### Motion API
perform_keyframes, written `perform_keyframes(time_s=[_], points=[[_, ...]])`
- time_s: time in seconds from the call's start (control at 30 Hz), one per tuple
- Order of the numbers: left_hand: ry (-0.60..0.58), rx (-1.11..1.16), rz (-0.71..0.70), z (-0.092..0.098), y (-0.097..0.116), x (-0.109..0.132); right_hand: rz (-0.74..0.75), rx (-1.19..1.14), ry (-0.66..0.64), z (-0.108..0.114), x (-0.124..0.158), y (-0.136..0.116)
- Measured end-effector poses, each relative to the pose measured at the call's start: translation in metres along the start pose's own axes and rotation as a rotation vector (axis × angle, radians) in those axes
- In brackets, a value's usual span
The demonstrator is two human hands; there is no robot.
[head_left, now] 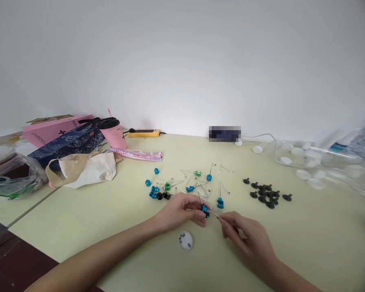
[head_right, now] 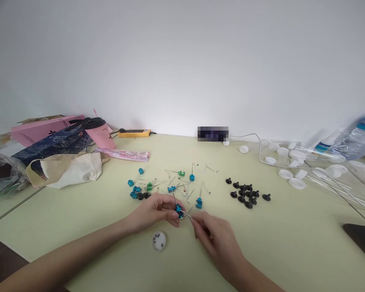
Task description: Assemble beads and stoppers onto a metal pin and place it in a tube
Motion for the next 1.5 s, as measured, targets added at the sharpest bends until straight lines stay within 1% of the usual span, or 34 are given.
perform_keyframes(time_s=[0.2,0.33,0.47,0.53,0.63,0.73,0.8,0.87,0.93,0.97,1.03,1.1,1.13,1.2,1.23,1.3,1.33,1.37,1.4,1.43,1.47,1.5], points=[[0.051,-0.374,-0.09,-0.006,0.009,0.005,-0.06,-0.034,-0.089,-0.005,-0.001,0.004],[0.065,-0.669,-0.161,-0.007,0.016,0.006,-0.084,-0.058,-0.108,-0.005,-0.002,0.004],[0.052,-0.805,-0.187,-0.01,0.02,0.008,-0.089,-0.08,-0.125,-0.006,-0.002,0.004],[0.055,-0.868,-0.209,-0.011,0.021,0.009,-0.119,-0.111,-0.133,-0.007,-0.002,0.004],[0.061,-0.994,-0.25,-0.013,0.017,0.009,-0.208,-0.242,-0.153,-0.008,-0.002,0.002],[0.065,-1.148,-0.305,-0.013,0.01,0.01,-0.358,-0.5,-0.202,-0.013,-0.001,0.0],[0.053,-1.197,-0.334,-0.014,0.007,0.012,-0.441,-0.659,-0.234,-0.017,-0.001,-0.001],[0.038,-1.16,-0.352,-0.015,0.007,0.013,-0.486,-0.766,-0.253,-0.019,-0.001,-0.002],[0.029,-1.009,-0.342,-0.016,0.011,0.014,-0.511,-0.831,-0.256,-0.021,-0.002,-0.001],[0.024,-0.888,-0.316,-0.015,0.012,0.013,-0.52,-0.849,-0.25,-0.021,-0.002,0.0],[0.008,-0.599,-0.221,-0.014,0.012,0.012,-0.526,-0.849,-0.237,-0.021,-0.003,0.001],[-0.019,-0.357,-0.118,-0.014,0.009,0.01,-0.505,-0.779,-0.226,-0.021,-0.002,0.003],[-0.034,-0.268,-0.074,-0.014,0.007,0.009,-0.476,-0.71,-0.217,-0.02,-0.002,0.004],[-0.067,-0.135,-0.002,-0.015,0.002,0.008,-0.355,-0.486,-0.18,-0.015,-0.001,0.004],[-0.084,-0.082,0.03,-0.016,0.0,0.009,-0.246,-0.348,-0.146,-0.011,-0.001,0.002],[-0.129,0.002,0.092,-0.02,-0.002,0.011,0.051,-0.091,-0.087,-0.002,0.001,-0.008],[-0.15,0.018,0.114,-0.022,-0.002,0.012,0.185,0.002,-0.06,0.001,0.002,-0.013],[-0.162,0.006,0.122,-0.023,-0.001,0.013,0.271,0.052,-0.045,0.004,0.002,-0.017],[-0.153,-0.048,0.107,-0.024,0.001,0.014,0.276,0.05,-0.038,0.006,0.001,-0.018],[-0.12,-0.153,0.064,-0.022,0.004,0.015,0.196,-0.013,-0.036,0.007,-0.001,-0.017],[-0.065,-0.306,-0.011,-0.02,0.008,0.015,0.058,-0.133,-0.045,0.007,-0.003,-0.013],[-0.003,-0.497,-0.115,-0.018,0.014,0.017,-0.11,-0.305,-0.065,0.004,-0.004,-0.009]])
Point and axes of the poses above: each hand's wrist, its own x-axis away from the middle knuckle, its own z-axis out of the back of the hand, y = z × x, the point moved 4 cm from there along -x, towards the middle knuckle, and after that the axes turned 5 degrees about x, right-handed, at the moved point
